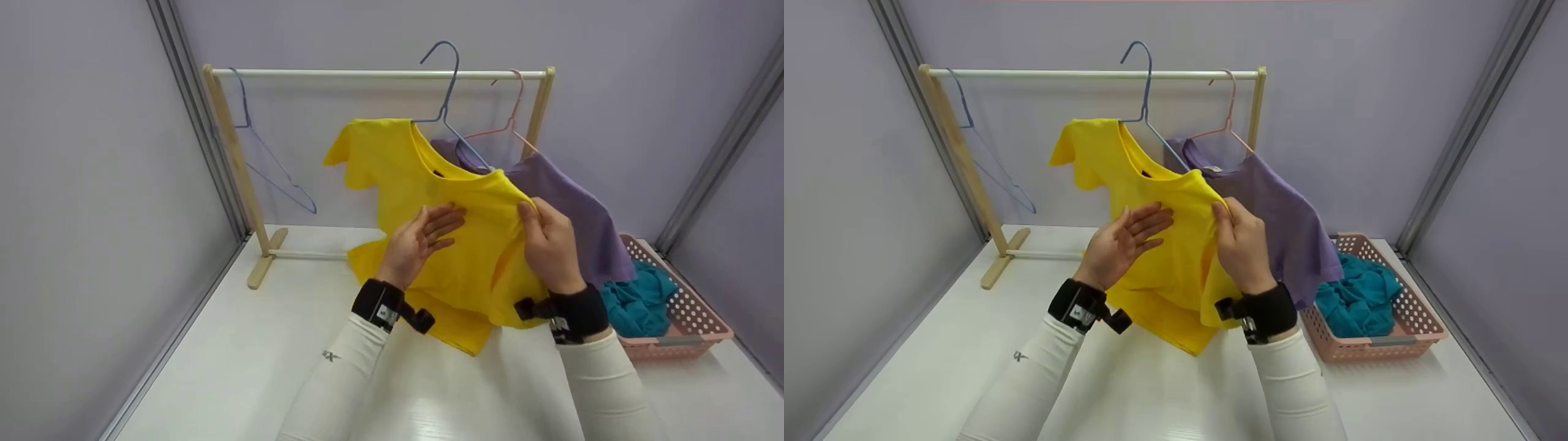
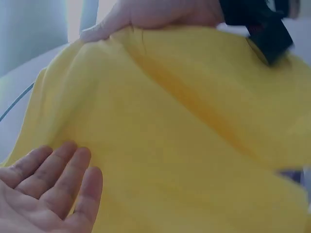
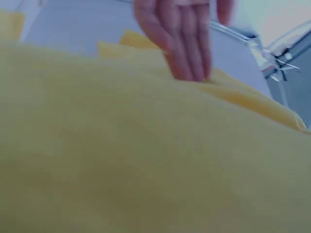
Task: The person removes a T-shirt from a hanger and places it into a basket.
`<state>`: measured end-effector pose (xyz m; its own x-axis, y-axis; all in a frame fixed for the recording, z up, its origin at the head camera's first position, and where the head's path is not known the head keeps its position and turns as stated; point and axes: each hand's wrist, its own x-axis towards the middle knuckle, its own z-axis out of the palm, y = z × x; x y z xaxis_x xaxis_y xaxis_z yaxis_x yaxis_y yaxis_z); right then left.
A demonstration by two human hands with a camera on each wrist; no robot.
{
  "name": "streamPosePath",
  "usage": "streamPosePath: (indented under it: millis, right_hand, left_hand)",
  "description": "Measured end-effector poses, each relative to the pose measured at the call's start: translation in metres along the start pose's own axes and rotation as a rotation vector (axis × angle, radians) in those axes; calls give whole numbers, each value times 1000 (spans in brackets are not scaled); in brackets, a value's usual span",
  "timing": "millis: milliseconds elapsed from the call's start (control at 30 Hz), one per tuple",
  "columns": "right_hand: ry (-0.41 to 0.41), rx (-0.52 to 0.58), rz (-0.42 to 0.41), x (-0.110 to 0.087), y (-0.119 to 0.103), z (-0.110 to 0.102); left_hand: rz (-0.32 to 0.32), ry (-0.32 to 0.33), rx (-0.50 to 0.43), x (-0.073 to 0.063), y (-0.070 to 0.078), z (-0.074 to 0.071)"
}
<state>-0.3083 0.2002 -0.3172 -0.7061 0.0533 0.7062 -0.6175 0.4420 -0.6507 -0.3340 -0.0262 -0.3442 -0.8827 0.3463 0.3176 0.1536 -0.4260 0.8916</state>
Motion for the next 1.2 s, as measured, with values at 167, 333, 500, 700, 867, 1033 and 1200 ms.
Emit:
streamPosePath:
  millis: [167,333,500,700,867,1033,1200]
  right_hand:
    - [-64,51,-1,-32,-5,-38]
    - [-188,108,52,-61,-1,-68]
    - [-364,140,105,-74,8,-78]
    - [-542,205,87,-76,25,-70]
    - [-611,200,94,-74,39,-62]
    - [-746,75,166,-71,57,-55]
    - [-871,-70,264,-70,72,-46]
  left_hand:
    - [99,115,238,-44,0,-11]
    - [360,290,425,-88,3,-20]
    - [605,517,741,-105,2,-39]
    - [223,512,1067,-109,2,-73]
    - [-103,397,1175,-112,-4,-89]
    - [-94,436,1245,-112,-10,-94]
    - [-37,456,1348,-113,-18,-99]
